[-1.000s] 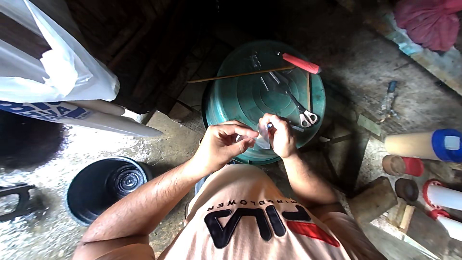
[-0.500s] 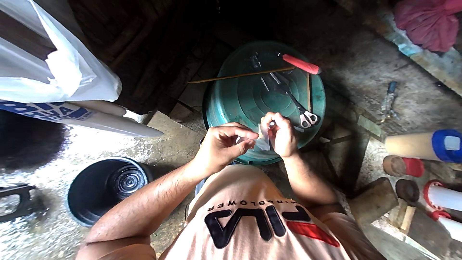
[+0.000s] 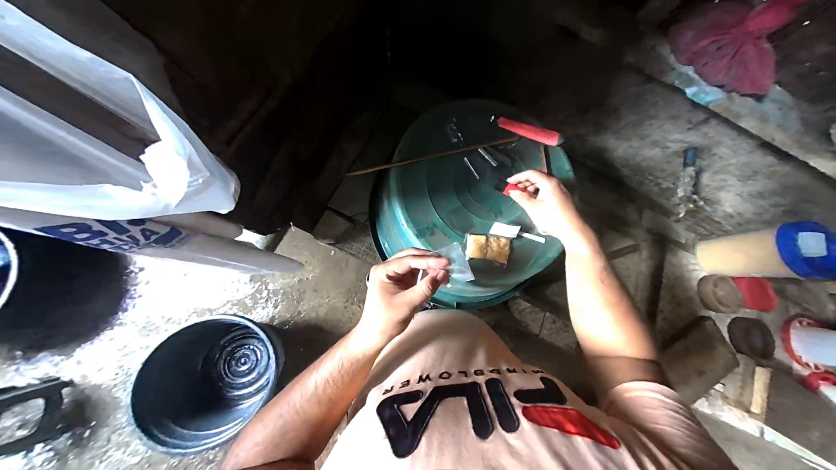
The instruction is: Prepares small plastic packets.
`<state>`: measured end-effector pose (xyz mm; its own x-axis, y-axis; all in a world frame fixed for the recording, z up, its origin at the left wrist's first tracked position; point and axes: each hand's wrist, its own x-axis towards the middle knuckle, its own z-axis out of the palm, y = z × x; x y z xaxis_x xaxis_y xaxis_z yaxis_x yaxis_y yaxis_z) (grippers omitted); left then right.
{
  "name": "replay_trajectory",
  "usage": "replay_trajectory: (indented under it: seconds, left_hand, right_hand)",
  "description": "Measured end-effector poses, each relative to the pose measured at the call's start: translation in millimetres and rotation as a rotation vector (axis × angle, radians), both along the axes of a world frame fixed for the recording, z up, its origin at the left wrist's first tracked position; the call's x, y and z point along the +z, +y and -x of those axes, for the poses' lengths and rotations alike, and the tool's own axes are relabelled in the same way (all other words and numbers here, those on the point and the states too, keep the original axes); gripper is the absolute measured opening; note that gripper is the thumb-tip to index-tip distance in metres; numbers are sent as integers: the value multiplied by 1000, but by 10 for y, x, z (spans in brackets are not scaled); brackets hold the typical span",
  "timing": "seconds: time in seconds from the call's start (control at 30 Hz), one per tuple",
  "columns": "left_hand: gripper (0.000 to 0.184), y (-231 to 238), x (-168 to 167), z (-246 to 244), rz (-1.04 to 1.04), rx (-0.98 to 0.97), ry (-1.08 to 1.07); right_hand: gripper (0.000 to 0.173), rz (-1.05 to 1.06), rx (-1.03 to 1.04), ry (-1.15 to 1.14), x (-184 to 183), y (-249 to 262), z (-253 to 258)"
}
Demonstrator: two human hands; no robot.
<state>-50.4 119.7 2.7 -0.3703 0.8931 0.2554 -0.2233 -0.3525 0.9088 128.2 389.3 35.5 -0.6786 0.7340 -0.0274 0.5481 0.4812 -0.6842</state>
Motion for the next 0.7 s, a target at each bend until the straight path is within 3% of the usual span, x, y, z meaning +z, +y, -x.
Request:
replay_trajectory:
  seconds: [0.2,0.33,0.47,0.7]
  left_hand:
    - [14,-27,-10,-98,-63,73,-39]
    - [30,-78,11,-147,-86,176,-145]
    - [42,-115,32,-169,-103,264,-211]
    - [46,-170,36,-249,-168,279,-241]
  right_hand:
    - [23,-14,-1,-98,-242,164,127]
    - [27,-143,-57,196,-11,-359,43]
    - [27,68,179,569,162,-1245,18]
    - [19,133,230,725,83,-1683,202]
